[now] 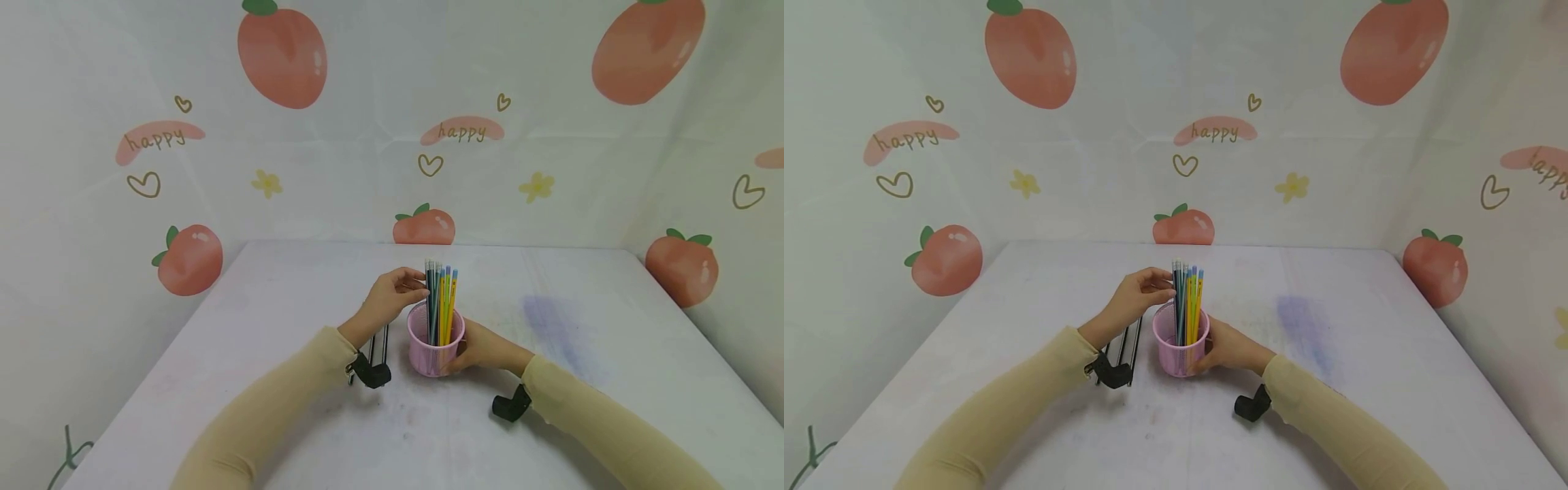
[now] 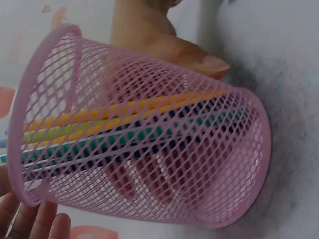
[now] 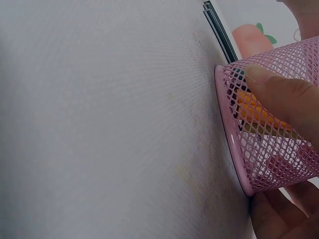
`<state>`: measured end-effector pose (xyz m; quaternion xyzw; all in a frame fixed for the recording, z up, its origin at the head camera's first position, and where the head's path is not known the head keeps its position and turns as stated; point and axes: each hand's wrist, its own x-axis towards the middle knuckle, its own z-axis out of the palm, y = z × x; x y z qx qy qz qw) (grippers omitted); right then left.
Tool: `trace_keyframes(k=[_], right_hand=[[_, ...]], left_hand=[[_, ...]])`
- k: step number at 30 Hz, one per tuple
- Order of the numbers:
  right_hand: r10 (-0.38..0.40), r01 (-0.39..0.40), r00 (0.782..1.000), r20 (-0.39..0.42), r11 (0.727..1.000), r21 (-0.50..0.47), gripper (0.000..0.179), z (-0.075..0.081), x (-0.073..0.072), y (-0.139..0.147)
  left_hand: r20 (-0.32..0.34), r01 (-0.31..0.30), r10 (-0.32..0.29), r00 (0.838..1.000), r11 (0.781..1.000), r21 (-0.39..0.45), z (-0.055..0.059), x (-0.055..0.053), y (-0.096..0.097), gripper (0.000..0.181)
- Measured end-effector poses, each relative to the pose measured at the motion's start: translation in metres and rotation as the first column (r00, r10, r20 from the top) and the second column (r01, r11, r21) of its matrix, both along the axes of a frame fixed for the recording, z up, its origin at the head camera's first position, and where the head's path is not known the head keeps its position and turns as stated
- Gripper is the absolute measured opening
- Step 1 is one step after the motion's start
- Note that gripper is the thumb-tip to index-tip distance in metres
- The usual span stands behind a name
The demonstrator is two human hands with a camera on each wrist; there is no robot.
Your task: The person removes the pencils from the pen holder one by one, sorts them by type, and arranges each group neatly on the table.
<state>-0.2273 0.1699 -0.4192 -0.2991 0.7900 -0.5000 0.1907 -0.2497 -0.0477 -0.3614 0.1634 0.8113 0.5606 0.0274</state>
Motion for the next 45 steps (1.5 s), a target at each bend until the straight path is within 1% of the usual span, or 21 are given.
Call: trace_keyframes(k=[5,10,15,18,21,25,28,30,33,35,38,40,43,45], right_hand=[[-0.011,0.011,1.0,0.009,1.0,0.006,0.097,0.001,0.0,-0.001],[-0.024,0.023,1.0,0.014,0.999,0.029,0.1,0.002,0.001,0.0],[-0.026,0.025,1.0,0.016,0.999,0.026,0.101,0.001,0.001,0.0],[-0.028,0.028,0.999,0.016,0.999,0.023,0.101,0.0,0.0,0.0],[-0.03,0.03,0.999,0.013,0.999,0.029,0.101,-0.001,0.0,0.0],[-0.028,0.028,1.0,0.014,0.999,0.033,0.101,-0.002,0.0,0.0],[-0.023,0.023,1.0,0.018,0.999,0.027,0.1,-0.003,0.0,0.001],[-0.021,0.021,1.0,0.02,1.0,0.024,0.1,-0.003,0.0,0.001],[-0.017,0.016,1.0,0.026,1.0,0.022,0.099,-0.002,0.0,0.001],[-0.013,0.013,0.999,0.03,1.0,0.022,0.098,-0.001,0.0,0.001],[-0.005,0.005,1.0,0.027,1.0,0.02,0.098,-0.001,0.0,0.001],[0.002,-0.002,1.0,0.017,1.0,0.015,0.098,-0.001,0.0,0.001],[0.007,-0.007,1.0,0.006,1.0,0.012,0.099,-0.001,0.0,0.001],[0.008,-0.008,1.0,0.011,1.0,0.01,0.098,-0.002,0.0,0.001]], left_hand=[[0.016,-0.005,0.005,1.0,1.0,0.015,-0.005,0.001,0.005,0.026],[0.001,0.001,-0.001,1.0,0.998,0.06,-0.007,0.002,0.006,0.024],[-0.013,-0.003,0.005,1.0,0.995,0.098,-0.005,0.002,0.005,0.023],[-0.021,-0.004,0.007,1.0,0.991,0.132,-0.001,0.0,0.003,0.023],[-0.03,0.0,0.005,1.0,0.984,0.177,0.006,-0.002,-0.001,0.023],[-0.046,0.012,0.0,0.999,0.964,0.267,0.021,-0.004,-0.01,0.024],[-0.064,0.015,0.008,0.998,0.935,0.354,0.036,-0.006,-0.019,0.026],[-0.078,0.008,0.026,0.997,0.915,0.403,0.047,-0.007,-0.024,0.028],[-0.09,-0.013,0.06,0.994,0.89,0.456,0.062,-0.008,-0.035,0.028],[-0.094,-0.03,0.084,0.992,0.88,0.474,0.07,-0.008,-0.043,0.026],[-0.093,-0.055,0.115,0.989,0.871,0.489,0.079,-0.009,-0.055,0.019],[-0.088,-0.073,0.132,0.987,0.87,0.488,0.081,-0.01,-0.063,0.017],[-0.07,-0.103,0.154,0.986,0.877,0.47,0.081,-0.012,-0.074,0.019],[-0.047,-0.132,0.17,0.984,0.887,0.442,0.078,-0.014,-0.081,0.024]])
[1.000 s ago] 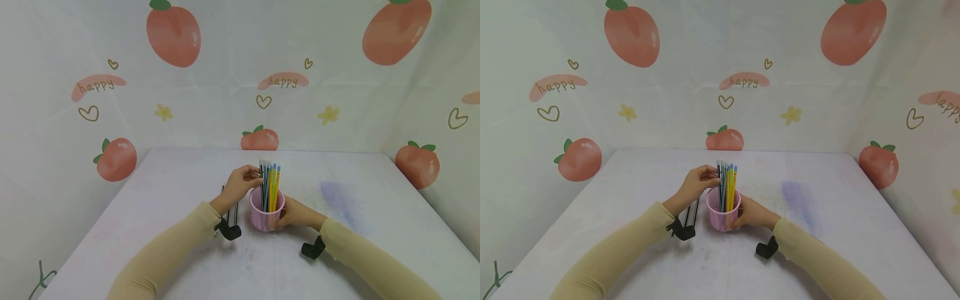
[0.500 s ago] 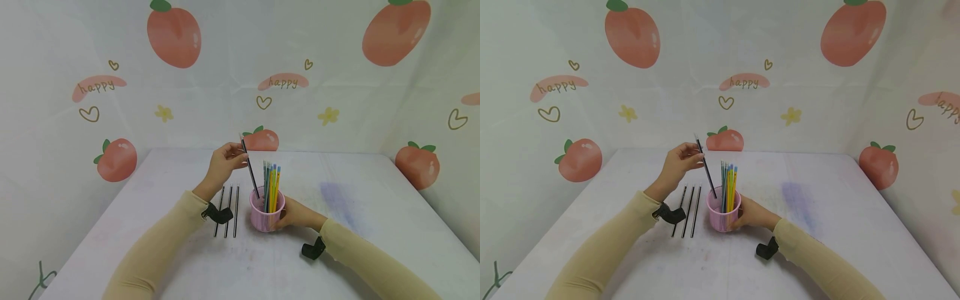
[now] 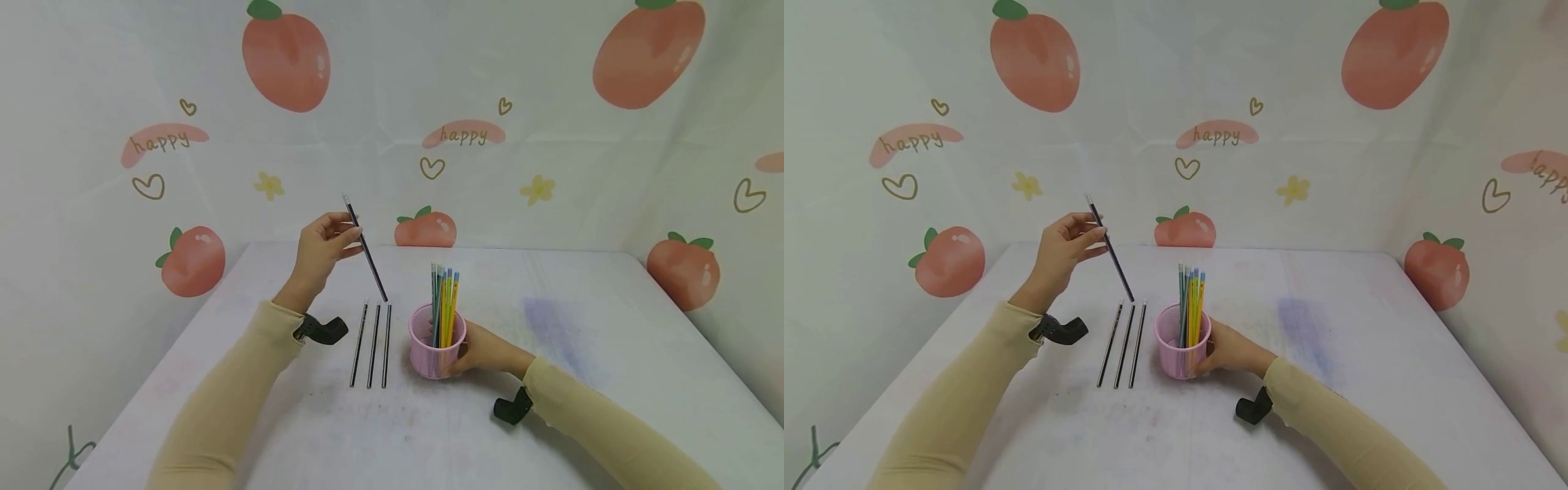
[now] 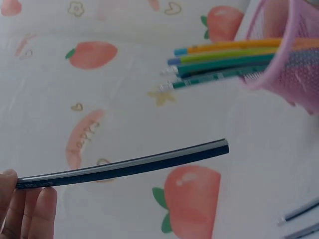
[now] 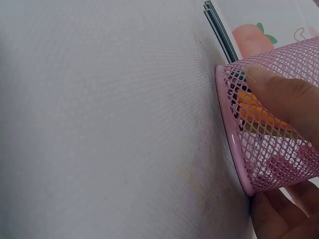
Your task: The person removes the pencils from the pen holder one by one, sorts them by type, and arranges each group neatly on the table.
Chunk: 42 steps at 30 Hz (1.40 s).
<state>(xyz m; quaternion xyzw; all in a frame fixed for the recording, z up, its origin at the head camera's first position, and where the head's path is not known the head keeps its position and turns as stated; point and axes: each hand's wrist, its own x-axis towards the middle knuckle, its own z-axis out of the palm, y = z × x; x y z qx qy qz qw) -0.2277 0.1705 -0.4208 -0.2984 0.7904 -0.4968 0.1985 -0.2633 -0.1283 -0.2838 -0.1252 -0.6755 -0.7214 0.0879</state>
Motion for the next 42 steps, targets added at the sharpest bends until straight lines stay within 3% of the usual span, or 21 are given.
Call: trace_keyframes(k=[5,10,16,20,26,29,35,42], right_hand=[[-0.006,0.006,1.0,0.019,1.0,0.006,0.096,0.0,0.0,0.0],[-0.006,0.006,1.0,0.029,1.0,0.004,0.097,0.0,0.0,0.0],[-0.007,0.007,1.0,0.027,1.0,0.01,0.098,0.0,0.0,0.0],[-0.005,0.004,1.0,0.017,1.0,0.012,0.097,0.001,0.0,-0.001],[-0.007,0.007,1.0,0.01,1.0,0.015,0.097,0.001,0.001,-0.001],[-0.012,0.012,1.0,0.012,1.0,0.016,0.098,0.0,0.001,-0.001],[-0.013,0.013,1.0,0.017,1.0,0.019,0.096,0.002,0.001,0.0],[-0.018,0.018,0.999,0.034,1.0,0.013,0.097,0.001,0.001,-0.001]], left_hand=[[0.089,-0.019,0.027,0.996,0.996,-0.093,-0.015,-0.003,-0.014,0.036],[0.154,0.01,0.018,0.988,0.983,-0.182,-0.034,-0.005,-0.025,0.046],[0.227,0.055,0.024,0.974,0.941,-0.333,-0.057,-0.007,-0.034,0.057],[0.298,0.09,0.043,0.954,0.904,-0.419,-0.073,-0.006,-0.038,0.063],[0.414,0.144,0.084,0.907,0.86,-0.49,-0.099,-0.007,-0.043,0.064],[0.427,0.157,0.105,0.898,0.832,-0.533,-0.108,-0.008,-0.044,0.063],[0.404,0.162,0.138,0.904,0.764,-0.624,-0.118,-0.01,-0.043,0.06],[0.403,0.166,0.159,0.901,0.733,-0.659,-0.121,-0.009,-0.039,0.059]])
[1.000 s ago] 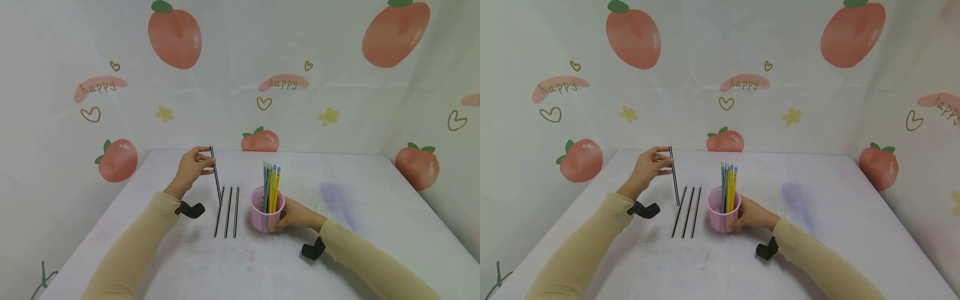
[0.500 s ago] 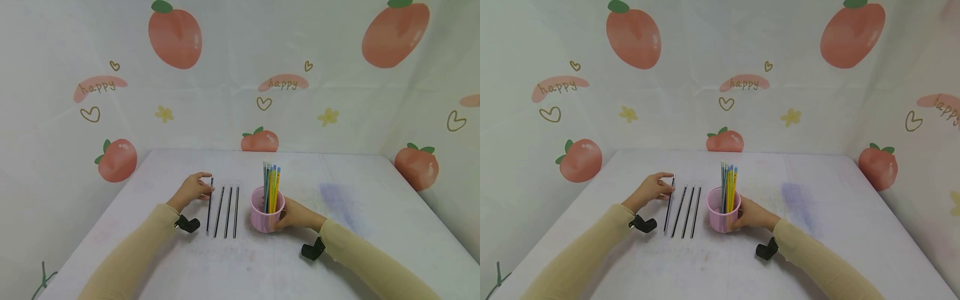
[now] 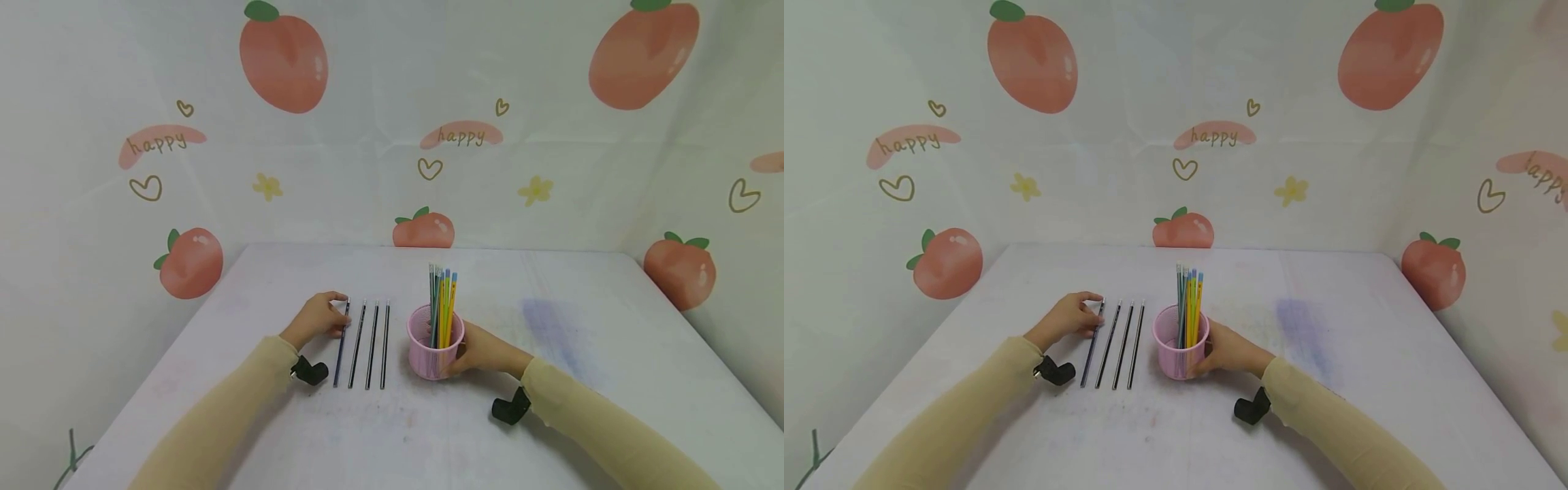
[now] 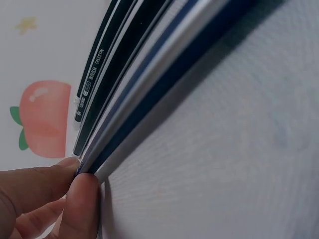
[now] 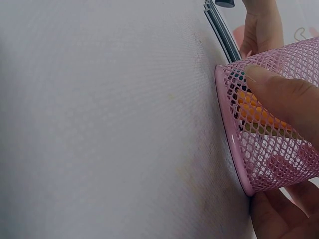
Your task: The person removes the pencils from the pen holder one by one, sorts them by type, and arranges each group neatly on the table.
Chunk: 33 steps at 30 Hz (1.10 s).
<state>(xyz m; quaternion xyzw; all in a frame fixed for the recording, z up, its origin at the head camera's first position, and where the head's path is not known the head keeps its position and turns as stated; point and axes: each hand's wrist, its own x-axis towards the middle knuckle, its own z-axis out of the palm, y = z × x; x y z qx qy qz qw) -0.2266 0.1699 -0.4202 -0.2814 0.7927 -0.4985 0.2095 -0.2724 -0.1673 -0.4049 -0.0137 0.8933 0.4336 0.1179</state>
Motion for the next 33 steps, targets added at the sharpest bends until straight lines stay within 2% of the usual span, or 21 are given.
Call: trace_keyframes(k=[11,29,33], right_hand=[[-0.01,0.01,1.0,-0.003,1.0,0.014,0.099,-0.0005,0.0,0.0002],[-0.014,0.014,1.0,0.002,0.999,0.032,0.098,0.0005,-0.0001,-0.0004],[-0.009,0.009,1.0,0.0,1.0,0.019,0.098,0.0014,0.0006,-0.0006]], left_hand=[[0.009,0.014,-0.013,1.0,0.994,-0.104,-0.0005,0.0001,0.0042,0.057],[0.035,0.018,-0.015,0.999,0.995,-0.093,0.0015,-0.0004,0.0024,0.056],[0.031,0.028,-0.025,0.999,0.995,-0.096,0.0054,-0.0014,0.0015,0.054]])
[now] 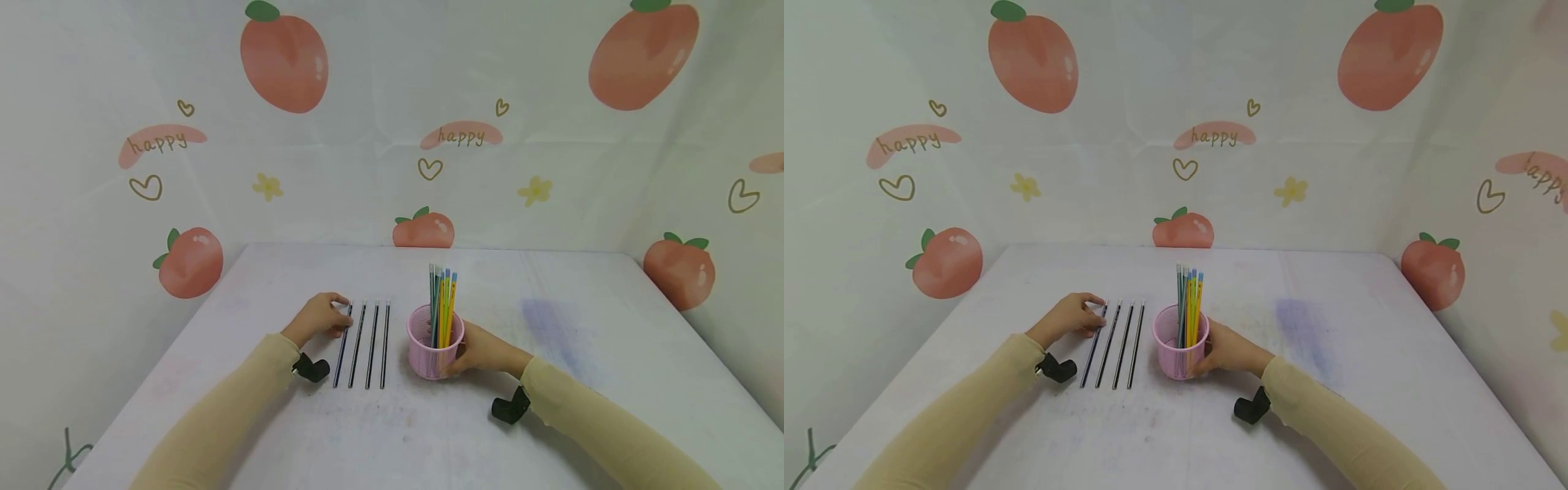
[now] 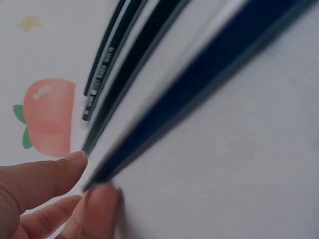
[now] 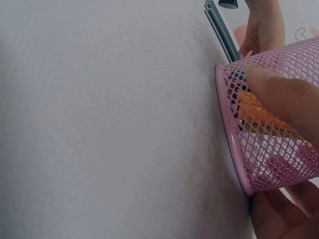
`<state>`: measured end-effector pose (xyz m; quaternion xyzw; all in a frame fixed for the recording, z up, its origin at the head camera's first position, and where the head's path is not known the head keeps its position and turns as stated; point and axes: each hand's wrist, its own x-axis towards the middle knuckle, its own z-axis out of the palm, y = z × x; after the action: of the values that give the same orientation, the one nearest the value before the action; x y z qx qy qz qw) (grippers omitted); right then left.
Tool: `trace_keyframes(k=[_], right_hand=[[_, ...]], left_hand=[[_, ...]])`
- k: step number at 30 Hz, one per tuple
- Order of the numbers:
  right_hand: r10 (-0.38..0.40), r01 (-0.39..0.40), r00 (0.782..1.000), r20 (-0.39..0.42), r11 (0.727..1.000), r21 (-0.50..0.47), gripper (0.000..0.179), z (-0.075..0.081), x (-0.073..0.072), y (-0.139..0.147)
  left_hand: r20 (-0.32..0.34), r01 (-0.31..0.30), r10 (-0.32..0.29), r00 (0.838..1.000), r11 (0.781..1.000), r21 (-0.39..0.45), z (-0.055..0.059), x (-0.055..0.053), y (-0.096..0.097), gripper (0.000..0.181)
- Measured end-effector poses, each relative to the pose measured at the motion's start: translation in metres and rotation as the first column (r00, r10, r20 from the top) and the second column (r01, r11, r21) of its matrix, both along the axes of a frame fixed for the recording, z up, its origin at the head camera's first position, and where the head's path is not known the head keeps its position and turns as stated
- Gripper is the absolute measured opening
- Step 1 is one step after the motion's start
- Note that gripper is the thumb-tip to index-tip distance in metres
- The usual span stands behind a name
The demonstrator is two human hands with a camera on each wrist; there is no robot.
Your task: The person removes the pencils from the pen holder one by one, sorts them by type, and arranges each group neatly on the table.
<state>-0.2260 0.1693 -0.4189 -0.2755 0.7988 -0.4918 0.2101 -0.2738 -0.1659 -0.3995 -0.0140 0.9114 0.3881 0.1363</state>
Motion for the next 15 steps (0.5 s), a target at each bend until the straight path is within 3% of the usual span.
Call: trace_keyframes(k=[4,8,11,15], right_hand=[[0.014,-0.014,1.0,-0.015,1.0,-0.017,0.097,0.001,0.001,0.0],[0.019,-0.019,1.0,-0.02,1.0,-0.022,0.096,0.002,0.001,0.0],[0.018,-0.019,1.0,-0.014,0.999,-0.028,0.096,0.002,0.001,0.0],[0.019,-0.019,1.0,-0.022,0.999,-0.029,0.096,0.001,0.001,0.0]], left_hand=[[-0.015,-0.011,0.012,1.0,0.998,0.066,0.01,-0.001,0.001,0.051],[-0.059,-0.019,0.032,0.998,0.978,0.208,0.026,-0.001,0.007,0.047],[-0.127,0.021,0.02,0.992,0.949,0.314,0.04,0.003,0.018,0.041],[-0.214,0.104,-0.008,0.977,0.891,0.442,0.057,0.014,0.04,0.036]])
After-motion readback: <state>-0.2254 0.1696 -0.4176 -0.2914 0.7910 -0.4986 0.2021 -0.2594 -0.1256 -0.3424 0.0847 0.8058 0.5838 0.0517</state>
